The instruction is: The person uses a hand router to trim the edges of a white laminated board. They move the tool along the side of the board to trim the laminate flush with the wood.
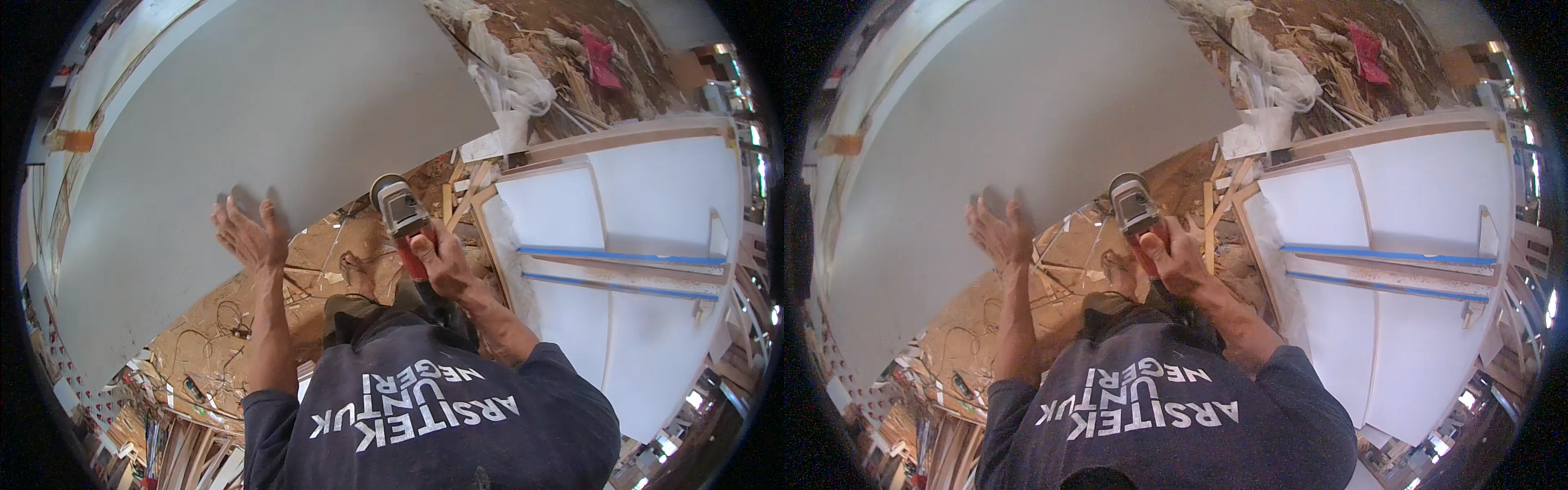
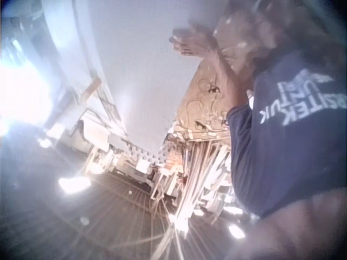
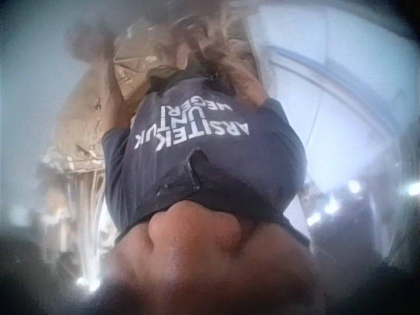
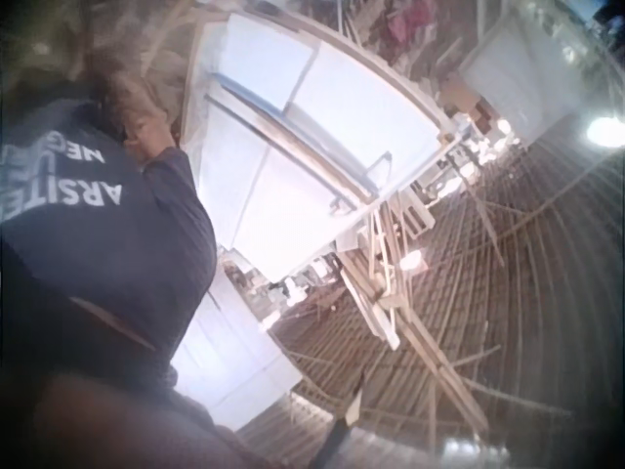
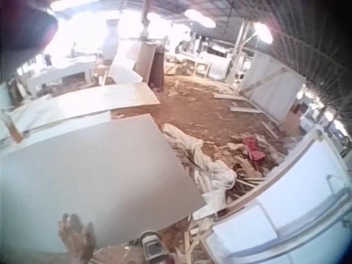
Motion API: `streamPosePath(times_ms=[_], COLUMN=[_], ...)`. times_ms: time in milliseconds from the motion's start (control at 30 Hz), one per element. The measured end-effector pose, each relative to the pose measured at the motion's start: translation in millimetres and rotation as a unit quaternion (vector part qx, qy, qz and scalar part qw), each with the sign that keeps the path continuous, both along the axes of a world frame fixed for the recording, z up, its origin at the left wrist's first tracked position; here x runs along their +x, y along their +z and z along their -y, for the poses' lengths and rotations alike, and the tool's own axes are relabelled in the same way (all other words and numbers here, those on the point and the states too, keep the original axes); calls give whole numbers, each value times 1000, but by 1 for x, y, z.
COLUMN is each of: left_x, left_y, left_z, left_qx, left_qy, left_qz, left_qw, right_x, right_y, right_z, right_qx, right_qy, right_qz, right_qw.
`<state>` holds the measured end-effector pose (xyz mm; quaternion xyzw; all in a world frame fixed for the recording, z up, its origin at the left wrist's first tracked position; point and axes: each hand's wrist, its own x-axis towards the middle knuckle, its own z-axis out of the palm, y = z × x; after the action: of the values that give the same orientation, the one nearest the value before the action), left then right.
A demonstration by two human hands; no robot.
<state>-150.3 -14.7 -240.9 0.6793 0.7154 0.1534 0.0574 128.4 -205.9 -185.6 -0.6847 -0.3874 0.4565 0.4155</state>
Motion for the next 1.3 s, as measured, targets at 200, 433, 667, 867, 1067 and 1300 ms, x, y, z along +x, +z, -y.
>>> streamPosePath(times_ms=[200,433,667,867,1067,1300], left_x=[0,-3,-1,-12,-18,-20], left_y=[7,7,1,1,-9,-13], left_z=[-2,-3,-4,-7,-9,-7], left_qx=[10,41,108,71,63,102], left_qy=[-14,-44,-41,-56,-51,-66], left_qz=[-11,-5,-55,-40,-37,-56], left_qw=[1000,998,992,995,996,991], right_x=[82,175,154,112,158,211], right_y=[-4,0,1,9,3,-1], right_z=[3,0,8,0,4,9], right_qx=[28,79,45,58,-1,100], right_qy=[-98,-151,-138,17,-109,-213], right_qz=[-89,-48,-110,50,-119,-20], right_qw=[991,984,983,997,987,972])
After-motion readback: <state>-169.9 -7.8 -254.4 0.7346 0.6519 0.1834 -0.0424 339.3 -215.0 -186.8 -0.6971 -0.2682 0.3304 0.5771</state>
